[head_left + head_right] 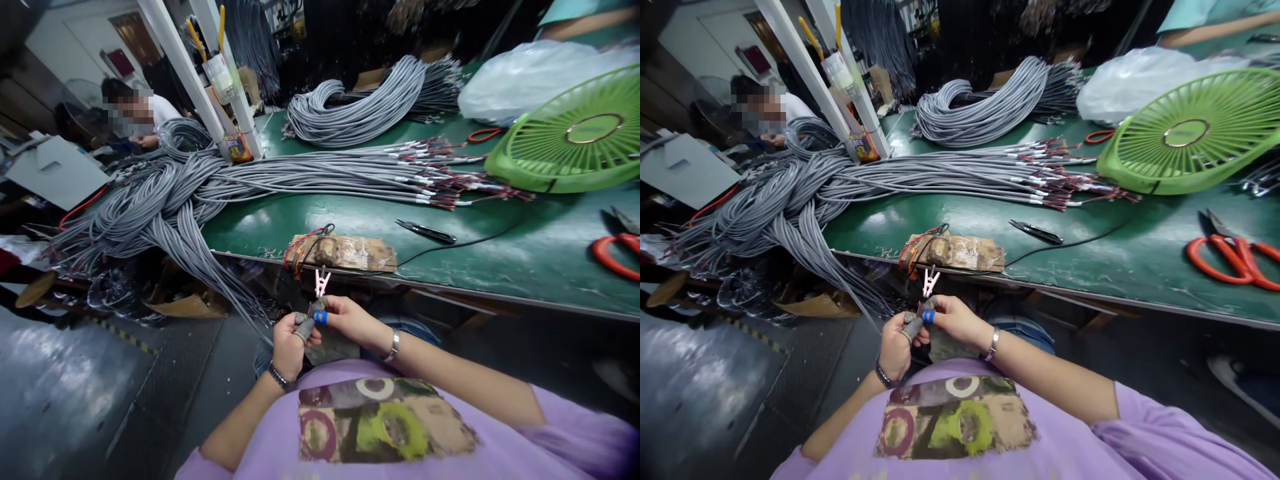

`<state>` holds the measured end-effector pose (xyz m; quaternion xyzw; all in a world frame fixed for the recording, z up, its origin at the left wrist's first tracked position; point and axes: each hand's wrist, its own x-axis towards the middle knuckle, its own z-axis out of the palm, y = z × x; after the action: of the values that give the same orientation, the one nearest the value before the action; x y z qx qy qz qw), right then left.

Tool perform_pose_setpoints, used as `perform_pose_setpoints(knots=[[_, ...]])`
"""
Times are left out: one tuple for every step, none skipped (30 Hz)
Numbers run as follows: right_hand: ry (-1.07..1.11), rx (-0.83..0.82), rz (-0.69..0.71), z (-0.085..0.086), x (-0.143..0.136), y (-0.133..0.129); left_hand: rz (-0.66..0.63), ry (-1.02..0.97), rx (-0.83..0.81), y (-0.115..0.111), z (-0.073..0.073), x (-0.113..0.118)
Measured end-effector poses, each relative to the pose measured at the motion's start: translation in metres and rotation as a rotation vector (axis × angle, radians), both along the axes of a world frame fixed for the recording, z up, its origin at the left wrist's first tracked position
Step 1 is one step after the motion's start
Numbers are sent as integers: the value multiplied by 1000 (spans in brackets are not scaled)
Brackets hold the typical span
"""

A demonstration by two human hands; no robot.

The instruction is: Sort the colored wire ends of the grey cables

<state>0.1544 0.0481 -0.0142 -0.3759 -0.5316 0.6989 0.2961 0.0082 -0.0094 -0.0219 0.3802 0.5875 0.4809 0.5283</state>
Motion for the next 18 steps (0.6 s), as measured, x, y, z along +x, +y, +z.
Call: perform_pose_setpoints(knots=[[-5,-15,-10,0,0,-1,-10,-3,-13,1,1,1],[-7,-27,-24,-1,0,-2,-43,-7,-39,2,2,1],[-5,-31,-36,-2,0,-2,-93,-13,-77,3,3,1],[-2,-26,-42,-4,0,-3,-152,-20,-124,4,4,2],[-1,-14,-43,-5,-1,-3,-206,-29,-171,5,5,2],[-4,5,-41,-6,-1,-3,-246,-38,-207,6,5,2],[-12,29,-42,-7,-2,-3,-263,-47,-227,6,5,2],[-25,52,-53,-7,-2,-2,-255,-55,-226,6,5,2],[-41,71,-74,-7,-3,-1,-230,-65,-209,5,5,2],[-53,84,-98,-6,-3,0,-191,-78,-179,5,5,2],[-60,92,-124,-5,-3,0,-141,-93,-143,5,5,2],[-62,95,-145,-4,-3,1,-83,-109,-106,4,5,2],[-55,91,-156,-3,-3,1,-27,-125,-73,4,5,2],[-42,84,-156,-1,-3,1,23,-139,-45,4,5,2],[-27,74,-144,0,-3,1,61,-151,-27,4,6,2],[-12,62,-123,0,-2,0,87,-159,-16,5,6,2],[2,49,-94,1,0,0,100,-163,-11,4,6,2],[9,34,-59,1,2,-1,105,-162,-10,4,6,2]])
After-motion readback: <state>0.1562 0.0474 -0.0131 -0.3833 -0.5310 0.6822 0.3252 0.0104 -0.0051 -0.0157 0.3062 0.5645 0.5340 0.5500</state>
